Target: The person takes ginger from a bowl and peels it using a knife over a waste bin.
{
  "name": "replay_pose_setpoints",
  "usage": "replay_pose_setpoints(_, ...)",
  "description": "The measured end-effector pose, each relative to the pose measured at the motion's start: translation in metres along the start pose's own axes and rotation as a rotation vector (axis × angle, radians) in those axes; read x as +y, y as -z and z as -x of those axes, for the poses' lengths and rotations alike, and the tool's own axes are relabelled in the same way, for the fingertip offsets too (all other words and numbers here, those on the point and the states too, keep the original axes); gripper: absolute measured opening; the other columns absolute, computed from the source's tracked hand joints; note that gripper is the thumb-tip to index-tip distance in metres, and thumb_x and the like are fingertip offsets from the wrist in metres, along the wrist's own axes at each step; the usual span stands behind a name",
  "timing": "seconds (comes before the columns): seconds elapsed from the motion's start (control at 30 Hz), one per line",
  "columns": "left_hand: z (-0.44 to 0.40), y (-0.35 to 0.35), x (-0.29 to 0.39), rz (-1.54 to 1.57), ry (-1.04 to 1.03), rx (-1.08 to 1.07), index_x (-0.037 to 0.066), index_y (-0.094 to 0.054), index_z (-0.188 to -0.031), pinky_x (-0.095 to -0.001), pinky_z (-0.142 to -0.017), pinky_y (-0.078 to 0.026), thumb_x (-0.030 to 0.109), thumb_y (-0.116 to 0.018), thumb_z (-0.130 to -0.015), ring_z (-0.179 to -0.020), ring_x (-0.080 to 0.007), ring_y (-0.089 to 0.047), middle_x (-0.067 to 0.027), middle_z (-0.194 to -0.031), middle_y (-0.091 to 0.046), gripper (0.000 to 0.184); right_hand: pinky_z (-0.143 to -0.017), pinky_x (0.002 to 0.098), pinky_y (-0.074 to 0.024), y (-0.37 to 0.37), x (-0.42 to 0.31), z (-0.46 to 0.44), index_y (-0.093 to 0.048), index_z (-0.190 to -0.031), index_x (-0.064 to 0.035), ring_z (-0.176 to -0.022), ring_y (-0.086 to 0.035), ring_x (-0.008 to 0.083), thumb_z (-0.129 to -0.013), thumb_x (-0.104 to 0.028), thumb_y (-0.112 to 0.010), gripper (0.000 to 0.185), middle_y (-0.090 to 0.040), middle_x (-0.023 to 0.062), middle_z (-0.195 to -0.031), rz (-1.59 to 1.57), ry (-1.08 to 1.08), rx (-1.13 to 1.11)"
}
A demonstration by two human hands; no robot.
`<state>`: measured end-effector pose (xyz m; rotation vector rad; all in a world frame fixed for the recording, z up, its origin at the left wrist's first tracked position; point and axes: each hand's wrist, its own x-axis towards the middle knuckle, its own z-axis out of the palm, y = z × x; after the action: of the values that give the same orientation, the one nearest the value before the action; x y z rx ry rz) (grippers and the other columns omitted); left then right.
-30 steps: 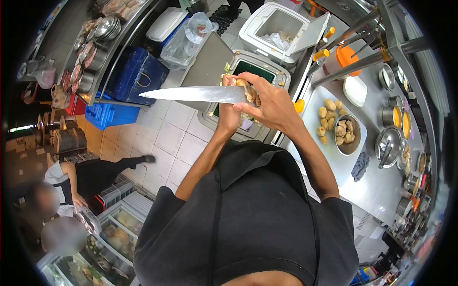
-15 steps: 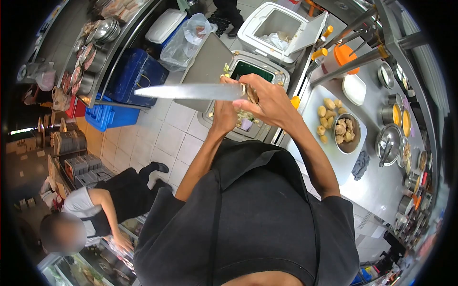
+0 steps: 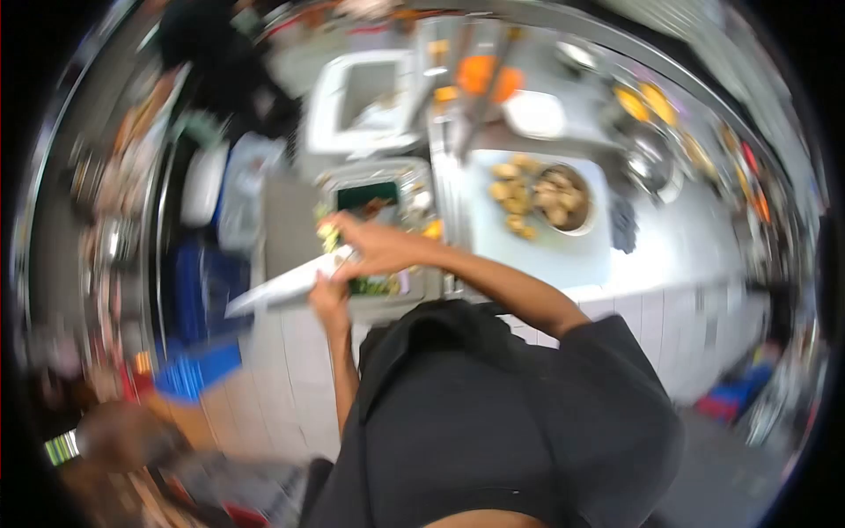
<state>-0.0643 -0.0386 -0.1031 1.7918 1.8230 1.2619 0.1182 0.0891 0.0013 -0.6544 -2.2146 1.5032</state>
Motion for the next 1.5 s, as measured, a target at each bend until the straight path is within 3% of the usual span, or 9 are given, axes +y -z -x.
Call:
replay_pose_setpoints(0.03,0.003,-0.017,-0.023,-0.145,0.068,0.260,-0.002,-0.062,-0.122,-0.0362,-0.069,-0.050,0.026,-0.053,-0.101,-0.084,-0.0228,-0.059,-0.0124,-0.099,-0.063,0.036,-0.092,0.0415,-0.0485,-0.004,0.016,-0.006,-0.029,-0.144,-0.0029,-0.113,-0.060,0.0362,-0.086,-0.046,-0.072,0.085,-0.056,0.0249,-0.125,0.023,0.073,0.022)
replay_pose_setpoints(0.07,-0.009,-0.006,-0.012,0.457,0.591,0.144,0.000,-0.065,-0.114,-0.0301,-0.058,-0.045,0.029,-0.048,-0.103,-0.073,-0.0156,-0.056,-0.0050,-0.085,-0.061,0.036,-0.089,0.0431,-0.0500,-0.003,0.018,-0.008,-0.029,-0.143,0.0006,-0.106,-0.063,0.0387,-0.086,-0.051,-0.070,0.087,-0.058,0.0303,-0.119,-0.044,-0.070,0.012)
replay_pose_setpoints(0.13,-0.024,0.004,0.011,0.554,0.588,0.091,-0.002,-0.066,-0.107,-0.0247,-0.046,-0.026,0.035,-0.040,-0.105,-0.053,-0.0052,-0.039,0.0034,-0.067,-0.049,0.045,-0.089,0.0435,-0.0512,-0.007,0.038,-0.023,-0.024,-0.144,0.0072,-0.103,-0.065,0.0415,-0.084,-0.060,-0.067,0.100,-0.061,0.0370,-0.114,-0.082,-0.250,0.062)
replay_pose_setpoints(0.27,-0.036,0.007,0.037,0.437,0.651,0.089,0.004,-0.056,-0.069,-0.0277,-0.045,-0.026,0.041,-0.040,-0.105,-0.048,-0.0086,-0.036,0.0029,-0.055,-0.042,0.055,-0.098,0.0407,-0.0487,-0.003,0.035,-0.024,-0.002,-0.147,0.0177,-0.117,-0.059,0.0447,-0.074,-0.075,-0.068,0.135,-0.056,0.0404,-0.124,0.032,-0.375,0.023)
replay_pose_setpoints(0.47,-0.039,0.006,0.035,0.347,0.651,0.105,0.007,-0.047,-0.061,-0.0302,-0.046,-0.027,0.042,-0.039,-0.105,-0.047,-0.0110,-0.036,0.0014,-0.053,-0.040,0.057,-0.098,0.0435,-0.0478,-0.012,0.055,-0.040,-0.031,-0.140,0.0111,-0.116,-0.060,0.0440,-0.074,-0.072,-0.070,0.113,-0.061,0.0350,-0.119,-0.059,-0.437,0.245)
replay_pose_setpoints(0.8,-0.036,-0.015,0.011,0.570,0.645,0.033,0.001,-0.062,-0.087,-0.0302,-0.050,-0.037,0.028,-0.048,-0.103,-0.055,-0.0104,-0.046,-0.0003,-0.063,-0.050,0.035,-0.077,0.0458,-0.0520,-0.003,0.043,-0.006,-0.060,-0.118,-0.0022,-0.086,-0.068,0.0386,-0.093,-0.062,-0.052,0.065,-0.069,0.0237,-0.092,-0.104,-0.350,0.186)
replay_pose_setpoints(0.87,-0.030,-0.025,0.005,0.108,0.028,0.037,0.000,-0.061,-0.119,-0.0274,-0.052,-0.044,0.005,-0.058,-0.091,-0.060,-0.0118,-0.055,0.0003,-0.074,-0.059,0.028,-0.080,0.0438,-0.0526,-0.017,0.060,-0.002,-0.064,-0.118,-0.0056,-0.091,-0.068,0.0388,-0.093,-0.062,-0.053,0.063,-0.070,0.0210,-0.100,0.105,-0.111,0.201)
replay_pose_setpoints(0.97,-0.044,-0.013,0.041,0.764,0.725,-0.120,0.010,-0.062,-0.106,-0.0201,-0.041,-0.026,0.057,-0.033,-0.104,-0.048,-0.0049,-0.040,0.0023,-0.064,-0.051,0.056,-0.083,0.0369,-0.0523,-0.011,0.050,0.011,-0.070,-0.110,-0.0028,-0.097,-0.068,0.0251,-0.094,-0.051,-0.058,0.052,-0.071,0.0161,-0.105,-0.038,-0.289,0.187)
replay_pose_setpoints(1.5,-0.073,0.028,0.120,1.472,0.601,-0.319,0.003,-0.041,-0.145,-0.0248,-0.065,-0.039,0.032,-0.039,-0.102,-0.071,-0.0122,-0.044,-0.0061,-0.092,-0.053,0.052,-0.077,0.0289,-0.0437,0.025,-0.038,0.038,-0.061,-0.108,-0.0006,-0.082,-0.054,0.0134,-0.098,-0.047,-0.059,0.048,-0.060,0.0047,-0.086,-0.169,-0.237,0.389)
